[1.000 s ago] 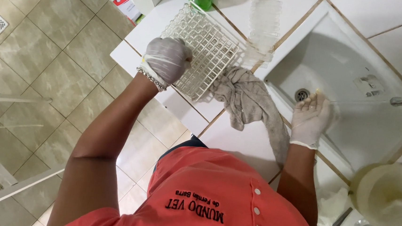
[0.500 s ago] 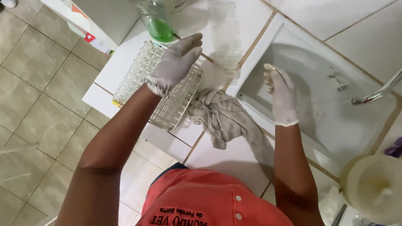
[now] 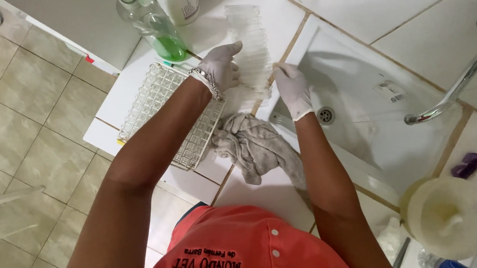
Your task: Washing and rinsing small glass vials under a faucet in a sink and placing them on a drying rack.
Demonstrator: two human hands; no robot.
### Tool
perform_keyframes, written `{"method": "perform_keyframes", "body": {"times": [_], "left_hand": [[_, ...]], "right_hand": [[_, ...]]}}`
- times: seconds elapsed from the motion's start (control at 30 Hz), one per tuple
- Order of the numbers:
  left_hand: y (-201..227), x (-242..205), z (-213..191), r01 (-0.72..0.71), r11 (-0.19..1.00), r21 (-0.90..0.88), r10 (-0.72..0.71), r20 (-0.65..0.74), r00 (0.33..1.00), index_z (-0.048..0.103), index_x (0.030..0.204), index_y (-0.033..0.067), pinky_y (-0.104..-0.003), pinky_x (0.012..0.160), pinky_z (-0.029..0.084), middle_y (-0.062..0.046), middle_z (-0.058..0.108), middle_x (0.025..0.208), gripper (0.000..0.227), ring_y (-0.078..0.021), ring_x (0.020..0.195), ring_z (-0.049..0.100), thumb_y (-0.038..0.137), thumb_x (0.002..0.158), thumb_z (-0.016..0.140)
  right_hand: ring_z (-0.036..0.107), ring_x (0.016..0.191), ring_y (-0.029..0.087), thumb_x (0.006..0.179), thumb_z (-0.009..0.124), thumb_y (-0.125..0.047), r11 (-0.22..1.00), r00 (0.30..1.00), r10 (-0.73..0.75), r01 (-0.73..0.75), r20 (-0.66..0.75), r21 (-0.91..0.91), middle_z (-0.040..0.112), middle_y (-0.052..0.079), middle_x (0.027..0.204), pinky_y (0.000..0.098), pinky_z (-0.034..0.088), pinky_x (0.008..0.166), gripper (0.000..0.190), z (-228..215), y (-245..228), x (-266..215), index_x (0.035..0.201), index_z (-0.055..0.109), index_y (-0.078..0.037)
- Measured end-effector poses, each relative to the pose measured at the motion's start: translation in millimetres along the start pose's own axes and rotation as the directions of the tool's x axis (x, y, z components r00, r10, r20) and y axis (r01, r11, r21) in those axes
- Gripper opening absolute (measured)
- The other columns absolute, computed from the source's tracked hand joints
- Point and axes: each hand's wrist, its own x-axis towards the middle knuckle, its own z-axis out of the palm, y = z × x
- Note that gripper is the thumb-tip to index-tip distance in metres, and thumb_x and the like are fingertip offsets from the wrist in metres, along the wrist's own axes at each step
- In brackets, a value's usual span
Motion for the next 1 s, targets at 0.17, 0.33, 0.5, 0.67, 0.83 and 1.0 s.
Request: {"method": "perform_keyframes", "body": {"times": [0.17, 0.33, 0.5, 0.67, 0.83, 1.0], "left_hand": [[9, -19, 5, 0.021, 0.999, 0.046, -0.023, 0.041, 0.999, -0.009, 0.161, -0.0026, -0.065, 0.122, -0.006, -0.032, -0.008, 0.168, 0.111, -0.0512, 0.153, -0.004, 0.052, 0.096, 0.061], [7, -8, 2, 0.006, 1.000, 0.011, -0.006, 0.044, 0.999, -0.008, 0.161, -0.0030, -0.064, 0.122, -0.003, -0.032, -0.008, 0.167, 0.109, -0.0497, 0.154, -0.003, 0.047, 0.097, 0.064], [10, -30, 13, -0.034, 0.999, 0.003, 0.033, 0.072, 0.997, -0.004, 0.162, -0.0028, -0.071, 0.118, 0.002, -0.033, -0.003, 0.167, 0.106, -0.0517, 0.153, 0.001, 0.040, 0.097, 0.068], [-5, -105, 69, -0.044, 0.994, 0.102, 0.036, 0.081, 0.996, 0.010, 0.162, -0.0015, -0.068, 0.119, 0.022, -0.026, 0.012, 0.170, 0.083, -0.0452, 0.154, 0.017, 0.031, 0.101, 0.056], [-115, -66, 92, -0.064, 0.997, 0.037, 0.056, 0.182, 0.982, 0.025, 0.158, 0.0048, -0.061, 0.117, 0.031, -0.024, 0.026, 0.164, 0.078, -0.0444, 0.150, 0.030, 0.028, 0.096, 0.066], [-184, -51, 120, -0.054, 0.998, 0.018, 0.049, 0.195, 0.980, 0.035, 0.155, 0.0060, -0.053, 0.113, 0.042, -0.019, 0.045, 0.148, 0.075, -0.0372, 0.137, 0.050, 0.019, 0.090, 0.071]], "right_hand": [[0.068, 0.117, 0.025, 0.095, 0.066, -0.032, 0.996, 0.997, -0.061, 0.064, -0.055, 0.062, 0.073, 0.005, 0.121, 0.0384, 0.051, 0.104, 0.027, 15, 18, 23, 0.118, 0.077, -0.022], [0.070, 0.107, 0.019, 0.092, 0.072, -0.043, 0.998, 0.995, -0.053, 0.055, -0.083, 0.022, 0.074, -0.001, 0.111, 0.0347, 0.053, 0.097, 0.027, 9, -14, 4, 0.112, 0.077, -0.027], [0.071, 0.087, 0.011, 0.085, 0.080, -0.036, 0.979, 0.983, -0.014, 0.051, -0.184, 0.198, 0.076, -0.002, 0.088, 0.0281, 0.057, 0.079, 0.017, -7, -45, -25, 0.096, 0.076, -0.024], [0.071, 0.095, 0.011, 0.080, 0.087, -0.032, 0.940, 0.927, 0.040, 0.092, -0.373, 0.329, 0.077, 0.000, 0.099, 0.0292, 0.058, 0.080, 0.028, -35, -61, -78, 0.098, 0.071, -0.017], [0.066, 0.090, 0.011, 0.086, 0.082, -0.022, 0.900, 0.857, 0.117, 0.122, -0.502, 0.418, 0.073, 0.001, 0.101, 0.0222, 0.055, 0.070, 0.023, -59, 23, -100, 0.102, 0.067, -0.016], [0.066, 0.086, 0.009, 0.087, 0.081, -0.019, 0.899, 0.806, 0.189, 0.088, -0.561, 0.428, 0.074, -0.003, 0.102, 0.0192, 0.054, 0.064, 0.019, -77, 46, -140, 0.099, 0.067, -0.021]]}}
